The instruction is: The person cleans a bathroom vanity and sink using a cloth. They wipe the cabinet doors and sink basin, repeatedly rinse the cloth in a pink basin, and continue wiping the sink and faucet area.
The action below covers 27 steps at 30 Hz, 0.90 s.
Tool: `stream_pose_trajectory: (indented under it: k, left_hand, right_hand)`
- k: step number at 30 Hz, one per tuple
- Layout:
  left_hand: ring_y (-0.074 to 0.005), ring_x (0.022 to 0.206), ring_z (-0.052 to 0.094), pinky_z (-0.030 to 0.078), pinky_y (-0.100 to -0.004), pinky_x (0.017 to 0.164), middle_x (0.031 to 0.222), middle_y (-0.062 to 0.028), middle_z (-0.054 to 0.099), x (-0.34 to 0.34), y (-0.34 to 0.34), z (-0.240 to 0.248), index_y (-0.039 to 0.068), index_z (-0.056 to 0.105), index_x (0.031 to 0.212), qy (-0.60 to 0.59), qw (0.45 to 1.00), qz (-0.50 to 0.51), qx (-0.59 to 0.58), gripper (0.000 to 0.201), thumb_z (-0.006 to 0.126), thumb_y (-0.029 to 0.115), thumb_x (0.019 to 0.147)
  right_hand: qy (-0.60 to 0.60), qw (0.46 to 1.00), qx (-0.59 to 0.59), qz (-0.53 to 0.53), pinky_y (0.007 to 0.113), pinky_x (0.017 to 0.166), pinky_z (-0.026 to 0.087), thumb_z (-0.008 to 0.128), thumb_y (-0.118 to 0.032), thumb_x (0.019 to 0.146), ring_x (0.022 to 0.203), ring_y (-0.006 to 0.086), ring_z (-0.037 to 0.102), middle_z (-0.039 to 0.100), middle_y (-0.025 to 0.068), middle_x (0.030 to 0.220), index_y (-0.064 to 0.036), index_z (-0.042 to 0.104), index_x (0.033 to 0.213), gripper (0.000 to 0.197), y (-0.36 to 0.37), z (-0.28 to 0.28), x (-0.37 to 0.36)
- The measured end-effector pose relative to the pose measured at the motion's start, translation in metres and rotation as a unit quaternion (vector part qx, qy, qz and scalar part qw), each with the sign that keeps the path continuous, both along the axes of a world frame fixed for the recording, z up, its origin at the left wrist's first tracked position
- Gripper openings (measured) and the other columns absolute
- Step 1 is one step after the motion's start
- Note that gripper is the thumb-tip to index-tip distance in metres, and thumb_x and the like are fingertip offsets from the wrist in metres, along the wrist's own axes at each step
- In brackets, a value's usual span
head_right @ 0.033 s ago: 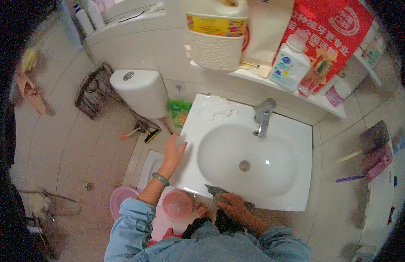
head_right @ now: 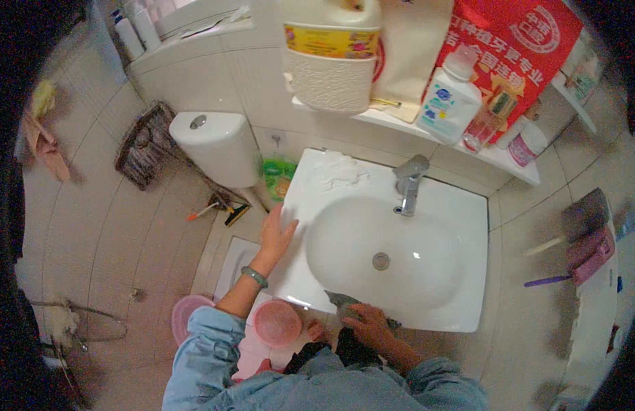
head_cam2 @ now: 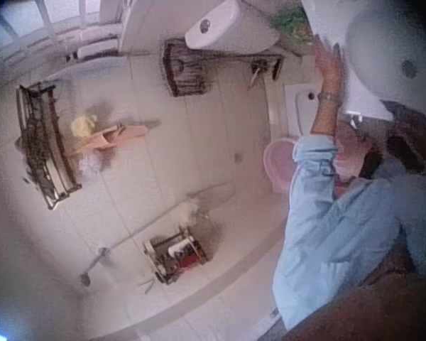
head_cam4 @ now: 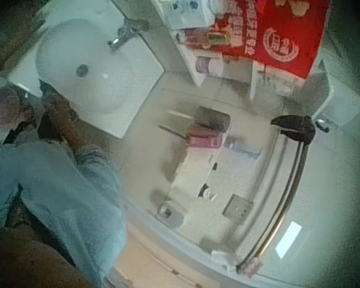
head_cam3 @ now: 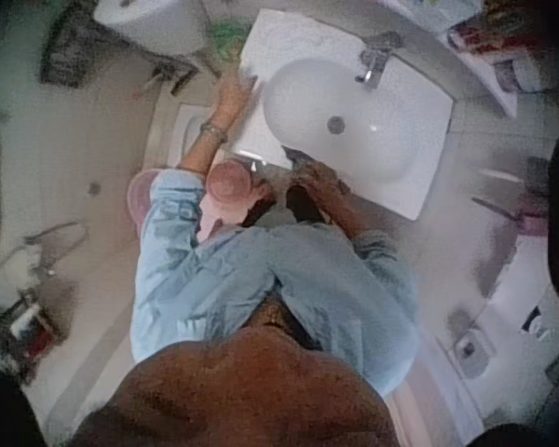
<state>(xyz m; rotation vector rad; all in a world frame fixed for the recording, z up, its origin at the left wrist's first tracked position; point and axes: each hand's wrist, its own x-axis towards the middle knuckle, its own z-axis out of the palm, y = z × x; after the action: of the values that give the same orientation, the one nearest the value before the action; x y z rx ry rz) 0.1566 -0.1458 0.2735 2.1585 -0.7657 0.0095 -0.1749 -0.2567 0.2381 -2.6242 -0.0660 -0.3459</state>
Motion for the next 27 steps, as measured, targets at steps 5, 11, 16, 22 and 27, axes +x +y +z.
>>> stream_pose_trajectory:
  k: [5,11,16,22,27]
  left_hand:
    - [-0.0406,0.133,0.024,0.032,-0.0574,0.099,0.146,-0.0217,0.023,-0.002,-0.108,0.011,0.015,0.03,0.142,0.05,0.992,-0.011,0.118,0.08,0.069,0.04,0.078]
    - [-0.0452,0.136,0.012,0.026,-0.0664,0.099,0.151,-0.0203,0.01,0.01,-0.191,0.003,0.023,0.03,0.143,-0.007,0.975,0.011,0.224,0.084,0.069,0.052,0.074]
    - [-0.0471,0.136,0.01,0.024,-0.0702,0.096,0.151,-0.0181,0.013,0.021,-0.226,-0.007,0.022,0.041,0.136,-0.01,0.972,0.044,0.232,0.073,0.07,0.045,0.074]
    - [-0.0327,0.113,0.051,0.043,-0.0475,0.091,0.12,-0.0126,0.057,0.053,-0.201,-0.04,0.008,0.06,0.107,0.01,0.987,-0.007,0.162,0.033,0.067,0.02,0.077]
    - [-0.0344,0.102,0.057,0.045,-0.0368,0.088,0.107,-0.0168,0.061,0.042,-0.13,-0.015,0.002,0.059,0.104,0.135,0.981,0.073,-0.118,0.029,0.053,-0.003,0.076]
  right_hand:
    - [0.044,0.981,0.118,-0.149,0.051,0.089,0.041,0.066,-0.007,0.071,0.11,0.0383,0.051,0.052,0.0161,0.122,-0.0148,0.062,0.105,0.035,-0.044,0.01,-0.035]
    - [0.088,0.931,0.04,-0.351,0.052,0.096,0.037,0.061,0.0,0.071,0.115,0.0433,0.044,0.045,0.0242,0.126,-0.0105,0.055,0.112,0.042,-0.116,0.007,-0.08]
    - [0.107,0.93,0.051,-0.348,0.05,0.102,0.034,0.057,-0.002,0.075,0.123,0.0431,0.038,0.042,0.0255,0.131,-0.0065,0.052,0.117,0.043,-0.136,-0.004,-0.089]
    - [0.09,0.943,0.248,-0.203,0.048,0.105,0.03,0.058,-0.006,0.076,0.122,0.0412,0.04,0.043,0.0238,0.131,-0.0062,0.051,0.12,0.044,-0.13,0.011,-0.027]
    - [0.035,0.944,0.268,-0.188,0.045,0.106,0.03,0.055,-0.003,0.078,0.123,0.0399,0.04,0.044,0.0226,0.129,-0.0053,0.051,0.12,0.042,-0.122,0.009,0.046]
